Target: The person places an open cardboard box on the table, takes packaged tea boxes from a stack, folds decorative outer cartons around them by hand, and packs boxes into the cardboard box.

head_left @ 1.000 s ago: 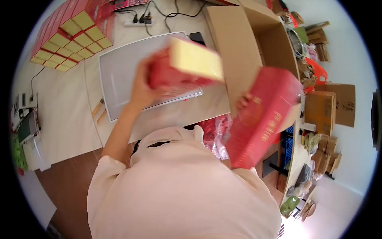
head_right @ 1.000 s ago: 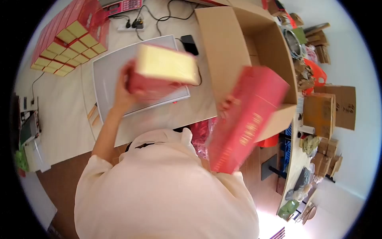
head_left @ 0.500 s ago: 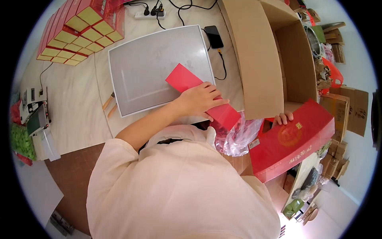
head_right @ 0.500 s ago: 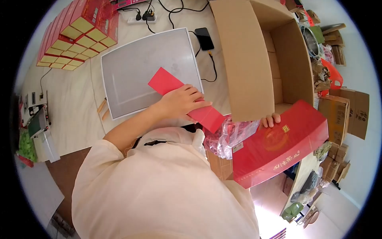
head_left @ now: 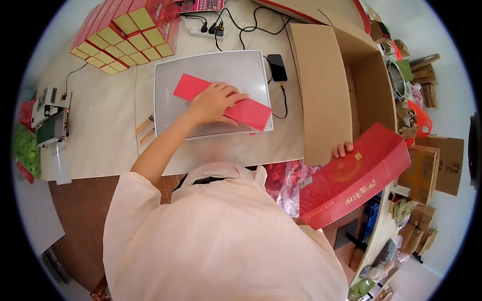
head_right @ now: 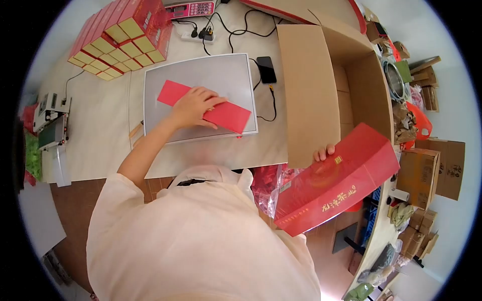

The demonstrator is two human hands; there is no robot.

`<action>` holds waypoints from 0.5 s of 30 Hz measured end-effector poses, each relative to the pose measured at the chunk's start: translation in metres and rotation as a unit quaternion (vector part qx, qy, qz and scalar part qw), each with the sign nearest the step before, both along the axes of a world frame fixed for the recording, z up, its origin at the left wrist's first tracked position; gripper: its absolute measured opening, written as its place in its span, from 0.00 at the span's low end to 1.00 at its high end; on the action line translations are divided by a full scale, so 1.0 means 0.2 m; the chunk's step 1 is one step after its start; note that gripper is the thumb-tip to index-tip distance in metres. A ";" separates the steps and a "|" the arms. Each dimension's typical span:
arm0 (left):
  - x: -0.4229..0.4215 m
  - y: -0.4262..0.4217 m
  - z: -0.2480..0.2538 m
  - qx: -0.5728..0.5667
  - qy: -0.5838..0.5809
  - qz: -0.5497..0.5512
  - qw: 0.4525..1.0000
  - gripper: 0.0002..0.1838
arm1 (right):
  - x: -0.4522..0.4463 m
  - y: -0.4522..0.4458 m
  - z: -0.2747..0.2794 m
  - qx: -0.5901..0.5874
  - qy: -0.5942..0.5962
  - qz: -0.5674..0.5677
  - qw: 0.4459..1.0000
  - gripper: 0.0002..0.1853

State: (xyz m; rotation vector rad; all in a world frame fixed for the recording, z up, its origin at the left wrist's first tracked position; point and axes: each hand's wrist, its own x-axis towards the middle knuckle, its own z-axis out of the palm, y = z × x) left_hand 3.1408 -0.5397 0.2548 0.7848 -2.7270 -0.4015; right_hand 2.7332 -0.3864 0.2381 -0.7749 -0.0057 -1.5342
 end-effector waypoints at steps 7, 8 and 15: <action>0.31 0.17 0.25 -0.075 0.007 0.215 0.974 0.43 | -0.01 -0.09 -0.19 0.112 0.037 0.031 0.993 0.19; 0.33 0.20 0.28 -0.091 0.007 0.244 0.965 0.43 | 0.01 -0.14 -0.17 0.105 -0.002 0.111 0.988 0.18; 0.45 0.49 0.37 -0.100 -0.053 0.350 0.930 0.44 | 0.52 -0.23 0.24 0.297 0.359 -0.209 0.860 0.30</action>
